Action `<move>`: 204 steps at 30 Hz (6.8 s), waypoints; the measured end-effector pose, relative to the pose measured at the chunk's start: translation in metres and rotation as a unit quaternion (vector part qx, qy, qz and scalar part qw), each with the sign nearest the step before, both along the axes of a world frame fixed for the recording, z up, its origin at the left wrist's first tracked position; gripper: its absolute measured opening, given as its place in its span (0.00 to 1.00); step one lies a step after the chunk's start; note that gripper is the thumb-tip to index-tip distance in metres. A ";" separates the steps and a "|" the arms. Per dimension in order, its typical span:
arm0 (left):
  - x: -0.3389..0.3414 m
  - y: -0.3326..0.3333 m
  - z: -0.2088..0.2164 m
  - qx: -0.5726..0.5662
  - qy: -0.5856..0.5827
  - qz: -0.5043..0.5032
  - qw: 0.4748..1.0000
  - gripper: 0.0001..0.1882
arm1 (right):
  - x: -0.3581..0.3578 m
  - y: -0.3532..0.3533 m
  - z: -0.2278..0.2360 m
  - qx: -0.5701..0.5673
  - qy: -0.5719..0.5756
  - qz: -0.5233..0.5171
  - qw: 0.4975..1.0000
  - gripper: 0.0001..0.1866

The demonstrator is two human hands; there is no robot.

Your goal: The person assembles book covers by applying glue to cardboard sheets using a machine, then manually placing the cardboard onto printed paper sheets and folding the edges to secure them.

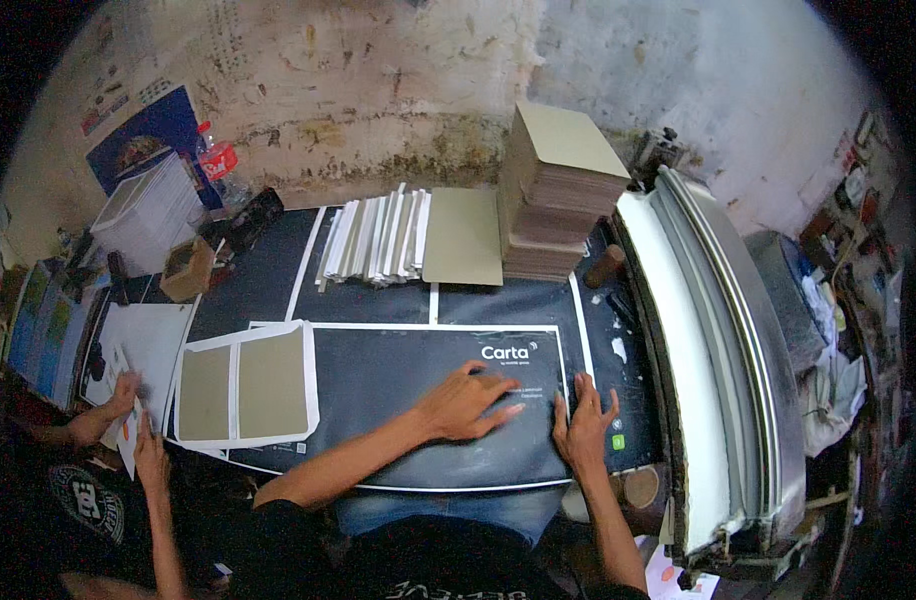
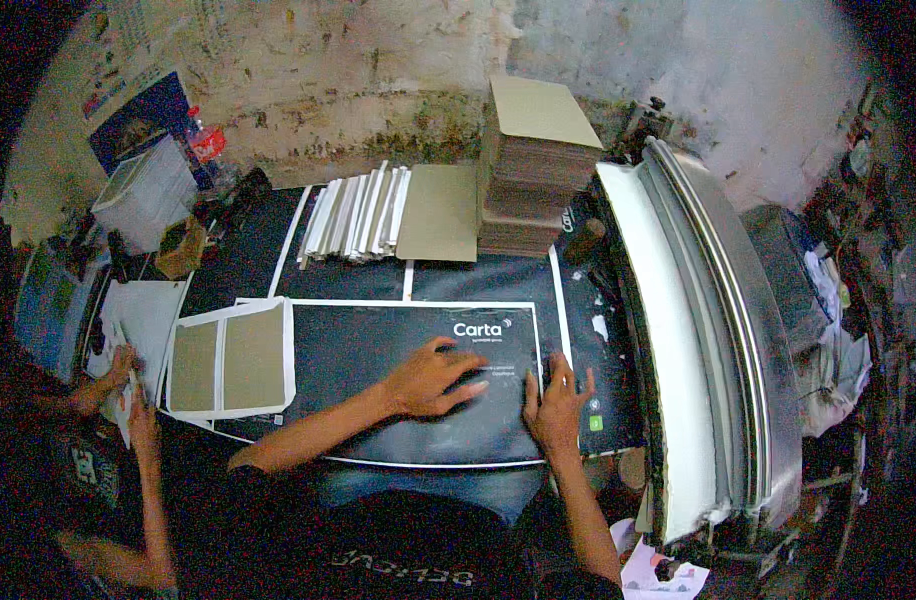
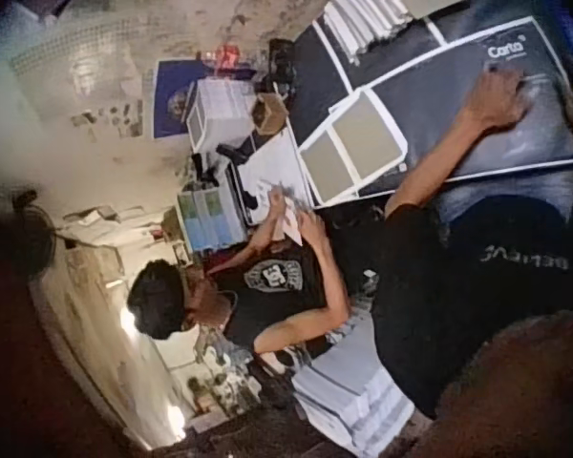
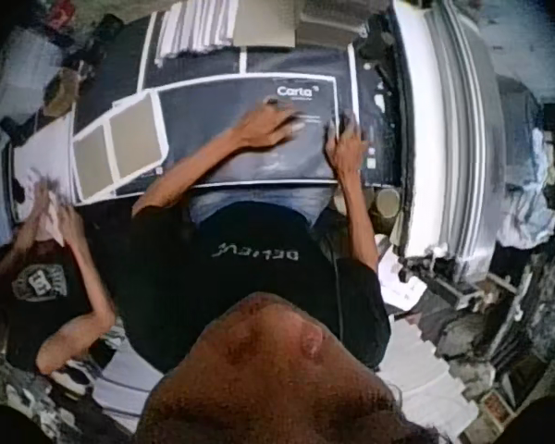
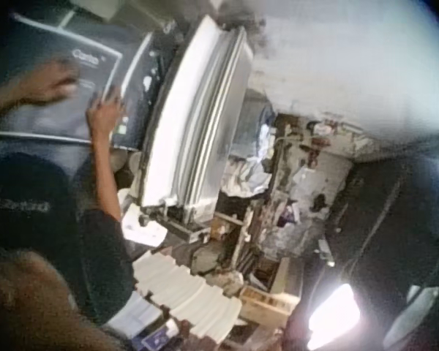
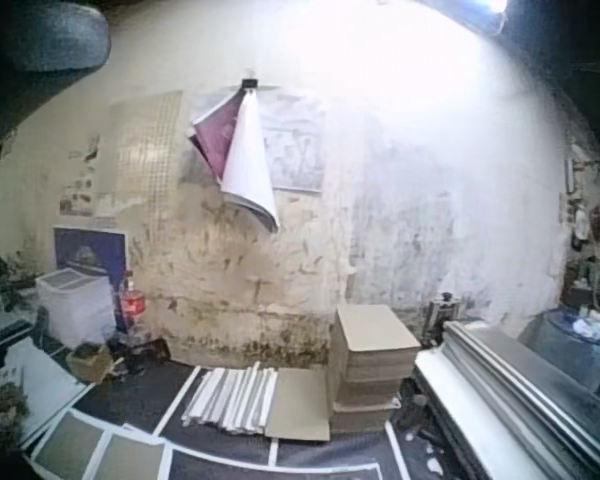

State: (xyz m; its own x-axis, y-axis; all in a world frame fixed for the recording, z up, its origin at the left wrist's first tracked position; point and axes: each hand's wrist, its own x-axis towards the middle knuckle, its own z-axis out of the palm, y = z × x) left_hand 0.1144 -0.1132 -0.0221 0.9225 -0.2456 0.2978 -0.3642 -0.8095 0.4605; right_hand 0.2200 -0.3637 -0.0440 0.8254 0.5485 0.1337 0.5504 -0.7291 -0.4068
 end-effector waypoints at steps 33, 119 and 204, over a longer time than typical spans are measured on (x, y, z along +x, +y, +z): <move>0.026 -0.041 0.004 0.005 -0.014 -0.111 0.994 0.21 | -0.005 0.009 0.005 -0.026 -0.249 0.008 0.968 0.28; 0.011 -0.045 0.003 -0.051 -0.199 -0.139 0.969 0.15 | -0.009 0.028 0.028 -0.115 -0.285 -0.057 0.950 0.41; 0.079 -0.015 -0.031 -0.375 0.008 0.089 0.923 0.08 | 0.002 0.031 -0.019 0.216 -0.094 0.089 0.968 0.28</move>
State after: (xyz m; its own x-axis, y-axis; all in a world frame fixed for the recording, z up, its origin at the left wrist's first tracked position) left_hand 0.1937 -0.1281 -0.0534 0.9341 0.1803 0.3082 -0.2439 -0.3081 0.9195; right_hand 0.2222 -0.3329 -0.0626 0.6618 0.5396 0.5205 0.7455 -0.4002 -0.5330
